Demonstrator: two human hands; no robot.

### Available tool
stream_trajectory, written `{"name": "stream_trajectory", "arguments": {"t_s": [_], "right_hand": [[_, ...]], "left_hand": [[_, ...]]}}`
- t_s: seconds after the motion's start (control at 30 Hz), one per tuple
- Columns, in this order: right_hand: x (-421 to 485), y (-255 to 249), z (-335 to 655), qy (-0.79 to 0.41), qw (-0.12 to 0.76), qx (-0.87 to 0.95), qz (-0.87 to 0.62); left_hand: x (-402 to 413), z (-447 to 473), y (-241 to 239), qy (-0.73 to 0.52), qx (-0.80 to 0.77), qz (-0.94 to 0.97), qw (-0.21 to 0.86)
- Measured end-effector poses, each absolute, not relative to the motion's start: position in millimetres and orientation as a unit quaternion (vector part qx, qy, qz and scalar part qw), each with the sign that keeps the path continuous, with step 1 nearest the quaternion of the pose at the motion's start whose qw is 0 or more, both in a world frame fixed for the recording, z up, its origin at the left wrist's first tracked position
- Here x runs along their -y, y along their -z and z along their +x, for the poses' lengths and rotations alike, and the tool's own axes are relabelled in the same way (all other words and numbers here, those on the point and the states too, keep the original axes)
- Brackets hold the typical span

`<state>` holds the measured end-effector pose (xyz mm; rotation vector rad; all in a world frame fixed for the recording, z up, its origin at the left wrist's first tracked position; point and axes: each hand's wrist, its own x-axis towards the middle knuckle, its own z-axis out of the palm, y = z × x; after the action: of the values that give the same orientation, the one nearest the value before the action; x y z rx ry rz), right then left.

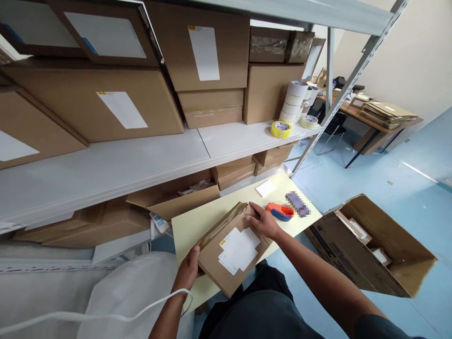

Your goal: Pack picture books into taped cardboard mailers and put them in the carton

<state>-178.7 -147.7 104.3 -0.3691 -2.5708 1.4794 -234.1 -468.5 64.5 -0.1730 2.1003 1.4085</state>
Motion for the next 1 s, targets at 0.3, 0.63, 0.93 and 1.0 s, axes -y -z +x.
{"name": "stream_trajectory", "arguments": {"t_s": [0.3, 0.63, 0.93, 1.0], "right_hand": [[143.5, -64.7, -155.5, -0.456, 0.154, 0.865, -0.139], [77.3, -25.0, -98.9, -0.506, 0.054, 0.811, -0.287], [-5.9, -20.9, -144.2, -0.250, -0.130, 0.924, -0.261], [-12.6, -15.6, -149.5, -0.226, -0.176, 0.925, -0.248]], "left_hand": [[482.4, -238.8, -30.9, -0.488, -0.779, -0.205, 0.337], [453.0, -196.6, -20.9, -0.618, -0.672, -0.322, 0.250], [402.8, -172.3, -26.8, -0.620, -0.630, -0.359, 0.300], [398.1, -171.9, -28.3, -0.605, -0.641, -0.367, 0.296]]}}
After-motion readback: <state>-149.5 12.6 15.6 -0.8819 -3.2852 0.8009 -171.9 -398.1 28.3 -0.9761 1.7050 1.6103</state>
